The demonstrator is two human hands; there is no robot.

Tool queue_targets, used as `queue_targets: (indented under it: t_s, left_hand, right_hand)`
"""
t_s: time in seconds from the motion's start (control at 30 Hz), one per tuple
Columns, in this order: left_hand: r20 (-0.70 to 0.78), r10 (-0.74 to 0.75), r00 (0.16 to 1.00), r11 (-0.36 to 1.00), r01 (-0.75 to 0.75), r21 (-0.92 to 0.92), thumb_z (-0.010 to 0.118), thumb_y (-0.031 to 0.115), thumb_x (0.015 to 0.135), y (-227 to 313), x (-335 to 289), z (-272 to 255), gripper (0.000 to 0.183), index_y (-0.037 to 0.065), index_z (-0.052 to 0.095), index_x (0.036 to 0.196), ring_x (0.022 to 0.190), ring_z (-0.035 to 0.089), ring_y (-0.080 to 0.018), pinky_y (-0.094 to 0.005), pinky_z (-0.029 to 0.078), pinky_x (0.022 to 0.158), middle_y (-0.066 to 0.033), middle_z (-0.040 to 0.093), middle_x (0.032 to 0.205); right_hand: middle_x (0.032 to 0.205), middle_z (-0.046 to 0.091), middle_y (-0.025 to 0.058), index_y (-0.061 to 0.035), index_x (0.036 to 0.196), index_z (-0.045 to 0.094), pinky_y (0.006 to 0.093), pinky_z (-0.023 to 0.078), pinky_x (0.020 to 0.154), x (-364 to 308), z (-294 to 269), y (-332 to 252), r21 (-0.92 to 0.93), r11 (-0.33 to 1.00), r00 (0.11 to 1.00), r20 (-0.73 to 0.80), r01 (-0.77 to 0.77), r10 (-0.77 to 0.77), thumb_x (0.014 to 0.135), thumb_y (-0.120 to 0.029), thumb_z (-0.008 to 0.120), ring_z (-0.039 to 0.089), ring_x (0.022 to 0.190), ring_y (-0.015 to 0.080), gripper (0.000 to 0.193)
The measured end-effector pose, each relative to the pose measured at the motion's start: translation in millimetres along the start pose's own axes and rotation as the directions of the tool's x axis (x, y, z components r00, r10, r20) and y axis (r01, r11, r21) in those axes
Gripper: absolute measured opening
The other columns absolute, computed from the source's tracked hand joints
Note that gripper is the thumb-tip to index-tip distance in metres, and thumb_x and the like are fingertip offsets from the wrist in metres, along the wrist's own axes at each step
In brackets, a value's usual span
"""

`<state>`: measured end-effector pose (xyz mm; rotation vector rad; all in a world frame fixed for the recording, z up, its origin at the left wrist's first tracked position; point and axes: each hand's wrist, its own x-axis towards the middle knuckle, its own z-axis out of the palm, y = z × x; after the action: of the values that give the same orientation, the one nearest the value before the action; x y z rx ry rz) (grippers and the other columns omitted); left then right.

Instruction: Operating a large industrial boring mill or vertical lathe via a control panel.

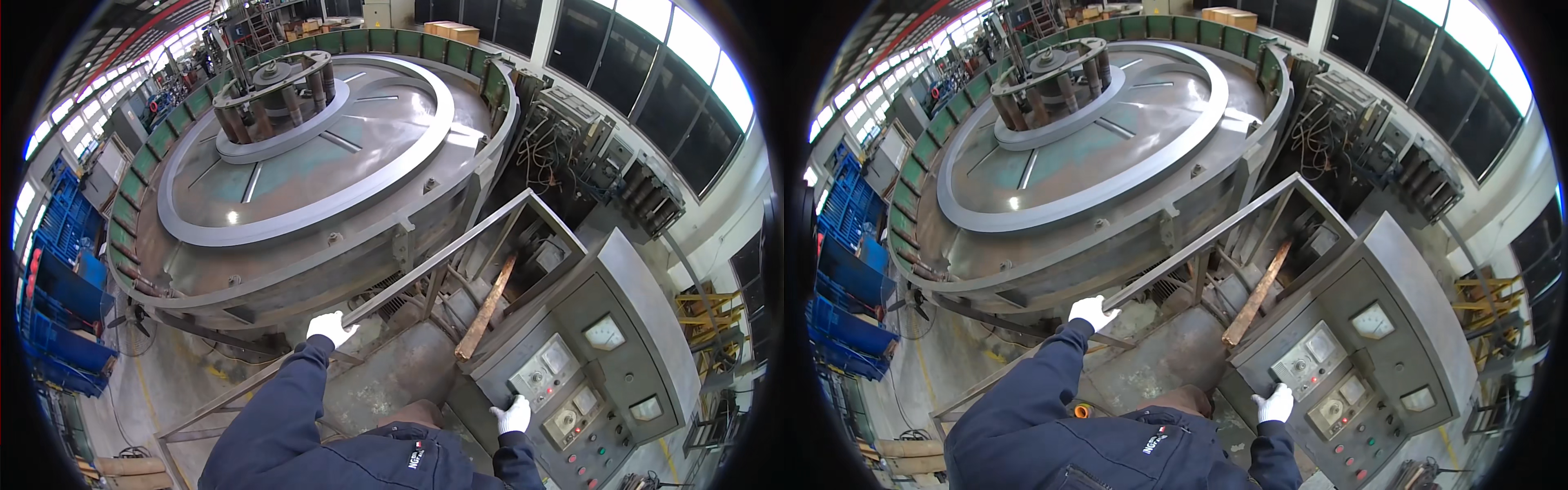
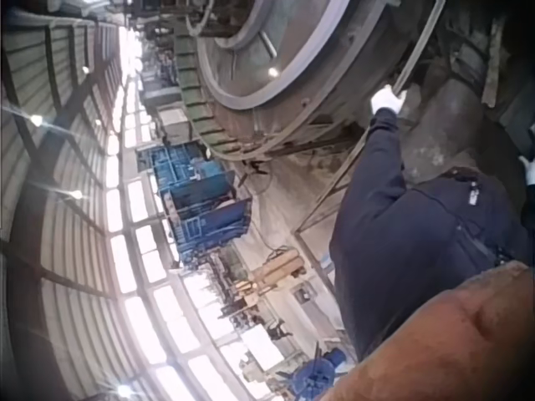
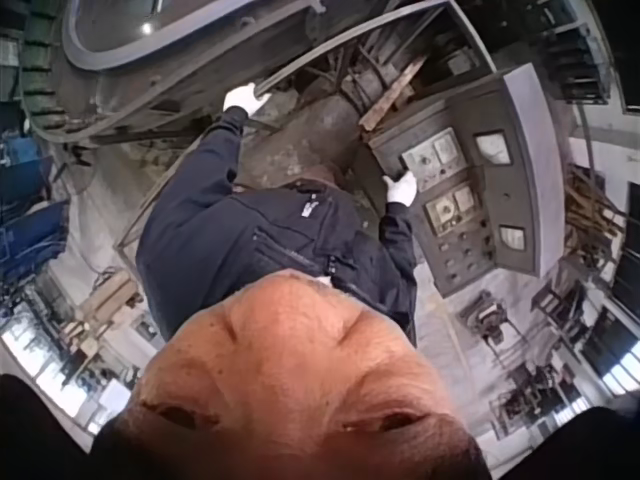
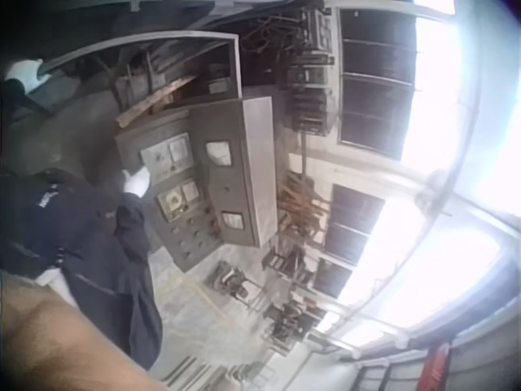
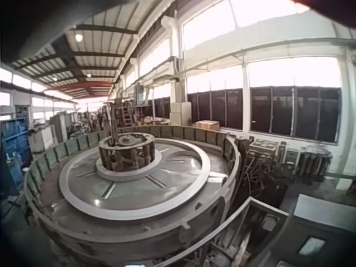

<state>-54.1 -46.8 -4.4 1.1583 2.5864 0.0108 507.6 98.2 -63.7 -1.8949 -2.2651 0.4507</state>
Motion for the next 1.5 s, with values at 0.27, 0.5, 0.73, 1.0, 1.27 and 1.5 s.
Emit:
queue_targets:
  t_s: [0.27, 0.5, 0.73, 1.0, 1.27, 1.5]
  left_hand:
    - [0.017, 0.001, 1.0, 1.0, -0.002, 0.017, 0.065, 0.073, 0.093, 2, 0, -2, 0.071, 0.007, 0.074, 0.117, 0.105, 0.077, -0.0375, -0.0481, 0.06, 0.093, -0.0185, 0.08, 0.11]
    - [0.016, -0.007, 1.0, 1.0, 0.007, -0.008, 0.066, 0.074, 0.092, 4, 0, -2, 0.071, 0.007, 0.074, 0.115, 0.105, 0.076, -0.0385, -0.0491, 0.06, 0.094, -0.0188, 0.08, 0.11]
    - [0.027, -0.005, 1.0, 1.0, 0.005, -0.007, 0.064, 0.074, 0.093, 4, -1, -6, 0.071, 0.007, 0.074, 0.116, 0.105, 0.077, -0.038, -0.0485, 0.06, 0.094, -0.0199, 0.08, 0.11]
    - [0.039, -0.009, 0.999, 1.0, 0.009, 0.004, 0.063, 0.074, 0.094, 2, -1, -5, 0.072, 0.007, 0.073, 0.118, 0.106, 0.077, -0.0366, -0.0471, 0.06, 0.094, -0.0191, 0.08, 0.111]
    - [0.037, -0.006, 0.999, 1.0, 0.007, -0.015, 0.064, 0.074, 0.094, 4, -2, -9, 0.071, 0.007, 0.074, 0.116, 0.104, 0.077, -0.0373, -0.0476, 0.06, 0.094, -0.0193, 0.08, 0.11]
    - [0.038, -0.005, 0.999, 1.0, 0.006, -0.012, 0.064, 0.074, 0.094, 4, -1, -10, 0.07, 0.007, 0.075, 0.115, 0.104, 0.077, -0.0379, -0.0489, 0.06, 0.093, -0.0184, 0.08, 0.11]
  right_hand:
    - [0.11, 0.067, 0.0219, -0.0021, 0.116, 0.064, 0.051, 0.055, 0.092, 0, -3, -2, -0.001, 1.0, 1.0, 0.011, -0.011, 0.011, 0.059, -0.034, 0.105, 0.066, 0.104, 0.042, 0.077]
    - [0.11, 0.067, 0.0219, -0.0022, 0.117, 0.064, 0.0514, 0.055, 0.093, 1, -2, 0, 0.001, 1.0, 0.999, 0.026, -0.022, 0.022, 0.06, -0.034, 0.105, 0.066, 0.105, 0.0424, 0.077]
    - [0.11, 0.069, 0.0223, -0.001, 0.117, 0.066, 0.0501, 0.056, 0.092, 2, 1, 2, -0.013, 1.0, 0.999, 0.014, -0.029, 0.029, 0.056, -0.034, 0.107, 0.068, 0.104, 0.0424, 0.08]
    - [0.11, 0.07, 0.0222, -0.0006, 0.117, 0.068, 0.0498, 0.057, 0.092, 2, 3, 4, -0.011, 1.0, 1.0, -0.004, -0.011, 0.011, 0.055, -0.033, 0.108, 0.069, 0.104, 0.0424, 0.081]
    - [0.111, 0.068, 0.022, -0.0018, 0.118, 0.066, 0.0508, 0.055, 0.093, 2, -3, 1, -0.003, 1.0, 0.999, 0.045, -0.016, 0.016, 0.06, -0.033, 0.104, 0.067, 0.105, 0.0426, 0.076]
    - [0.111, 0.068, 0.022, -0.0017, 0.117, 0.065, 0.0511, 0.054, 0.093, 1, -2, 1, -0.001, 1.0, 1.0, 0.027, -0.001, 0.001, 0.06, -0.032, 0.105, 0.066, 0.105, 0.0428, 0.075]
